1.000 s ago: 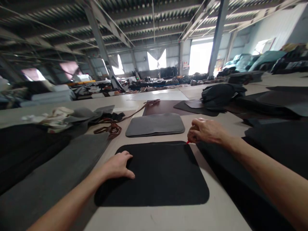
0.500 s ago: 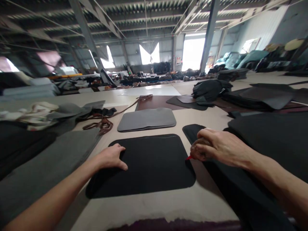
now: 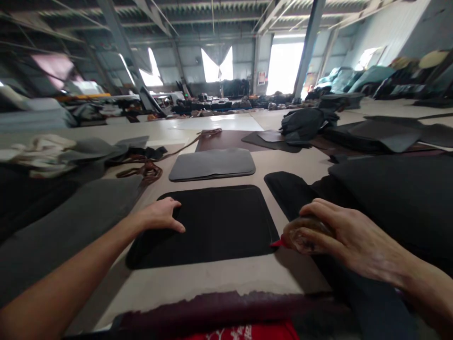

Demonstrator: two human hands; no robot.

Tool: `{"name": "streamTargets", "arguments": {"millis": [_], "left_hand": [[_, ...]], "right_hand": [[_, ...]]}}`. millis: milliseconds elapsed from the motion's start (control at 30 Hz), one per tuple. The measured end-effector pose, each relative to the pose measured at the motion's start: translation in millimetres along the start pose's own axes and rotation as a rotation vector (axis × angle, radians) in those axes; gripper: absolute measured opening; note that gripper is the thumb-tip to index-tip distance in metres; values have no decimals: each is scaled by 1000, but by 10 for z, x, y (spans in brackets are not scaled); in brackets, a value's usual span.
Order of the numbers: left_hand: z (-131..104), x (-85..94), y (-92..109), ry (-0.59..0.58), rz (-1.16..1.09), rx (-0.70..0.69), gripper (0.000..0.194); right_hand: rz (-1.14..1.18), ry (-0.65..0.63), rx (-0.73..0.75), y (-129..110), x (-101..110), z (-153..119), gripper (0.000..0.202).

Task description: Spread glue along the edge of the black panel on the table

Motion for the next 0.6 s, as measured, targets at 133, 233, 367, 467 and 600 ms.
{"name": "streamTargets", "arguments": {"millis": [133, 233, 367, 467, 600], "left_hand": [[24, 8, -14, 1, -1, -18, 98], [36, 18, -23, -5, 1, -47, 86], [42, 38, -71, -14, -23, -57, 67], [49, 45, -140, -34, -85, -56, 60], [63, 6, -241, -110, -207, -33, 61]], "right_hand": [[-8, -48, 93, -125, -92, 156, 37], [0, -74, 205, -286, -193, 384, 36], [-18, -103, 350, -545, -327, 739, 33], [-15, -127, 438, -732, -429, 998, 33], [1, -160, 516, -942, -587, 1302, 32]]}}
Point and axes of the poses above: each hand's wrist, its own z-axis towards the middle knuckle, its own x-axis out of the back of the hand, y = z × x, the point moved 7 cm from there along z, towards the middle knuckle, and after that the axes turned 15 degrees about x, right-handed, at the moved point
